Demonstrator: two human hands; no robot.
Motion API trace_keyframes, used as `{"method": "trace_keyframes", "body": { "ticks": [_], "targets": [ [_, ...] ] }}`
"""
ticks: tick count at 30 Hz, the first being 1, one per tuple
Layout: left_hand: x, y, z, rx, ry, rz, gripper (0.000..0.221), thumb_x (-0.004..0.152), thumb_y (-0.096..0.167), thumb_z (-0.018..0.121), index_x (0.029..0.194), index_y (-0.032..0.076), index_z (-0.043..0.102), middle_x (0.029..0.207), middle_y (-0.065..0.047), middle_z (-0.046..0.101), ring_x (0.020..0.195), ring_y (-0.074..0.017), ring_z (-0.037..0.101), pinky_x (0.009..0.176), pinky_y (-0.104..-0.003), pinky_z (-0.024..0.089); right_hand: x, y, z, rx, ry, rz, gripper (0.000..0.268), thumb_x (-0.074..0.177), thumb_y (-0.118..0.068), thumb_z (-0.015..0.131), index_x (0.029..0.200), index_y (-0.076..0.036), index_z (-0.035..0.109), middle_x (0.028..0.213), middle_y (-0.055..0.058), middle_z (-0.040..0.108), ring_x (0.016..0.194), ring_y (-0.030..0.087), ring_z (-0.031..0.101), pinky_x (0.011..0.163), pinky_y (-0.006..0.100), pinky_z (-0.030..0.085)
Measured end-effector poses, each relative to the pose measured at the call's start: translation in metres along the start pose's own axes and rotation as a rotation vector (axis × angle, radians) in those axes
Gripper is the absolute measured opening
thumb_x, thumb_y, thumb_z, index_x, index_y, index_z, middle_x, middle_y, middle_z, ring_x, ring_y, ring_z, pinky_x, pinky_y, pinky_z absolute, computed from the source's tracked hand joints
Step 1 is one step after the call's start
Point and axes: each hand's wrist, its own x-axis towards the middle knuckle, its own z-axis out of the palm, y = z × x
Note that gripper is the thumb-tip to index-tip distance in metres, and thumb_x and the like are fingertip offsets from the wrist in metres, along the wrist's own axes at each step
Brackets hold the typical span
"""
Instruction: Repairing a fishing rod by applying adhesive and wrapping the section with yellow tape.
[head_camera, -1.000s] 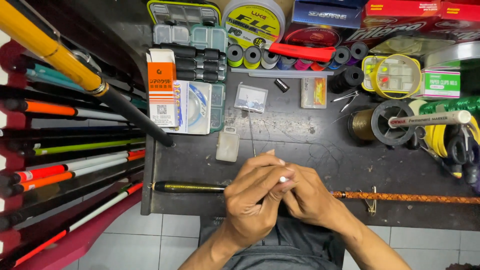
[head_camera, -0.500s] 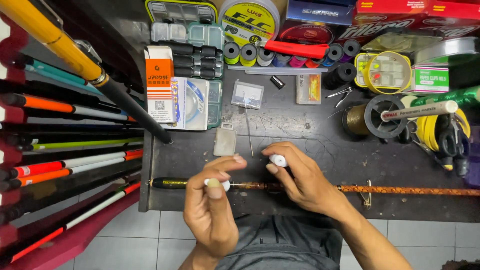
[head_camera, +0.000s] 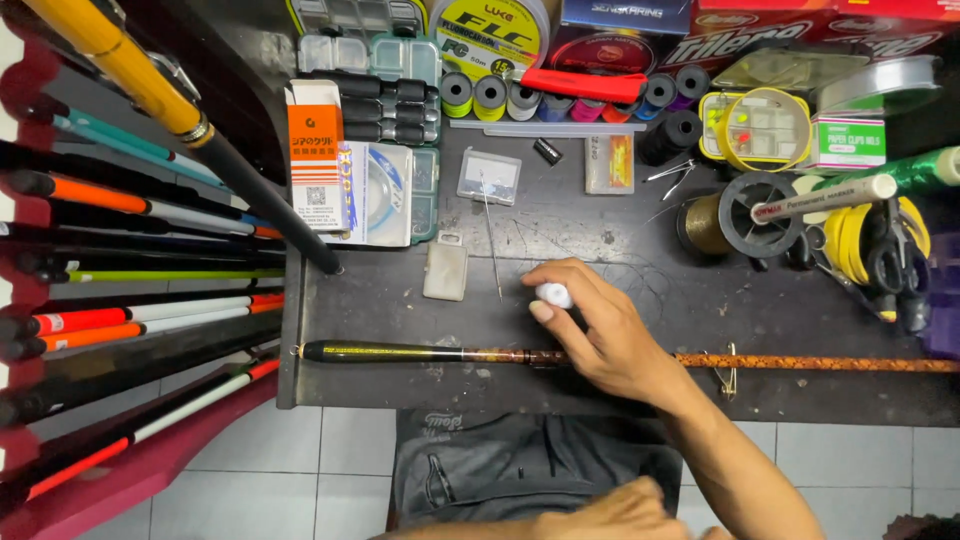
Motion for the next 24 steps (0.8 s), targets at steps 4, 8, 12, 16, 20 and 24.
{"method": "trace_keyframes", "body": {
  "ticks": [4, 8, 12, 16, 20, 24],
  "targets": [
    [0.007, 0.176, -0.278, -0.224, -0.628, -0.684, 0.031, 0.105, 0.023, 0.032, 0.127, 0.004, 0.043, 0.129, -0.031, 0.056, 0.129, -0.0515, 0.05, 0.096, -0.065, 0.044, 0.009, 0.006, -0.017, -0.112, -0.029, 0.062, 0.027, 0.105, -0.02, 0.052, 0.123, -0.001, 0.061, 0.117, 0.013, 0.067, 0.108, 0.027, 0.065, 0.096, 0.037, 0.046],
    [-0.053, 0.089, -0.196, -0.008, -0.407, -0.635, 0.032, 0.103, 0.005, 0.042, 0.128, -0.014, 0.051, 0.102, -0.038, 0.067, 0.093, -0.0617, 0.064, 0.082, -0.061, 0.052, 0.024, 0.018, -0.026, -0.171, -0.034, 0.051, 0.026, 0.105, -0.02, 0.054, 0.12, 0.0, 0.061, 0.118, 0.012, 0.068, 0.107, 0.027, 0.065, 0.093, 0.037, 0.047],
    [-0.116, 0.027, -0.146, 0.14, 0.411, -0.703, 0.02, 0.109, 0.021, 0.047, 0.096, 0.008, 0.055, 0.077, -0.016, 0.067, 0.064, -0.0404, 0.062, 0.059, -0.052, 0.046, 0.035, 0.04, -0.027, -0.278, -0.035, 0.085, 0.024, 0.104, -0.023, 0.061, 0.116, -0.003, 0.062, 0.084, 0.008, 0.061, 0.072, 0.026, 0.055, 0.07, 0.037, 0.042],
    [-0.149, 0.006, -0.121, 0.274, 0.736, -0.592, 0.012, 0.103, 0.02, 0.055, 0.096, 0.012, 0.061, 0.066, -0.005, 0.065, 0.053, -0.029, 0.064, 0.048, -0.04, 0.045, 0.048, 0.047, -0.027, -0.331, -0.11, 0.187, 0.027, 0.104, -0.031, 0.059, 0.115, -0.006, 0.063, 0.071, 0.008, 0.059, 0.055, 0.03, 0.051, 0.06, 0.04, 0.04],
    [-0.147, -0.005, -0.118, 0.411, 0.871, -0.518, 0.014, 0.101, 0.021, 0.056, 0.096, 0.012, 0.066, 0.062, -0.002, 0.065, 0.046, -0.024, 0.062, 0.042, -0.037, 0.044, 0.054, 0.054, -0.026, -0.352, -0.128, 0.223, 0.031, 0.104, -0.035, 0.058, 0.112, -0.006, 0.065, 0.065, 0.012, 0.059, 0.056, 0.033, 0.054, 0.061, 0.042, 0.04],
    [-0.14, -0.009, -0.123, 0.528, 0.939, -0.406, 0.012, 0.097, 0.015, 0.059, 0.097, 0.008, 0.068, 0.062, -0.003, 0.066, 0.044, -0.0227, 0.062, 0.04, -0.035, 0.046, 0.06, 0.057, -0.027, -0.368, -0.123, 0.167, 0.03, 0.105, -0.032, 0.059, 0.113, -0.005, 0.068, 0.078, 0.011, 0.067, 0.06, 0.03, 0.057, 0.061, 0.041, 0.042]
  ]
}}
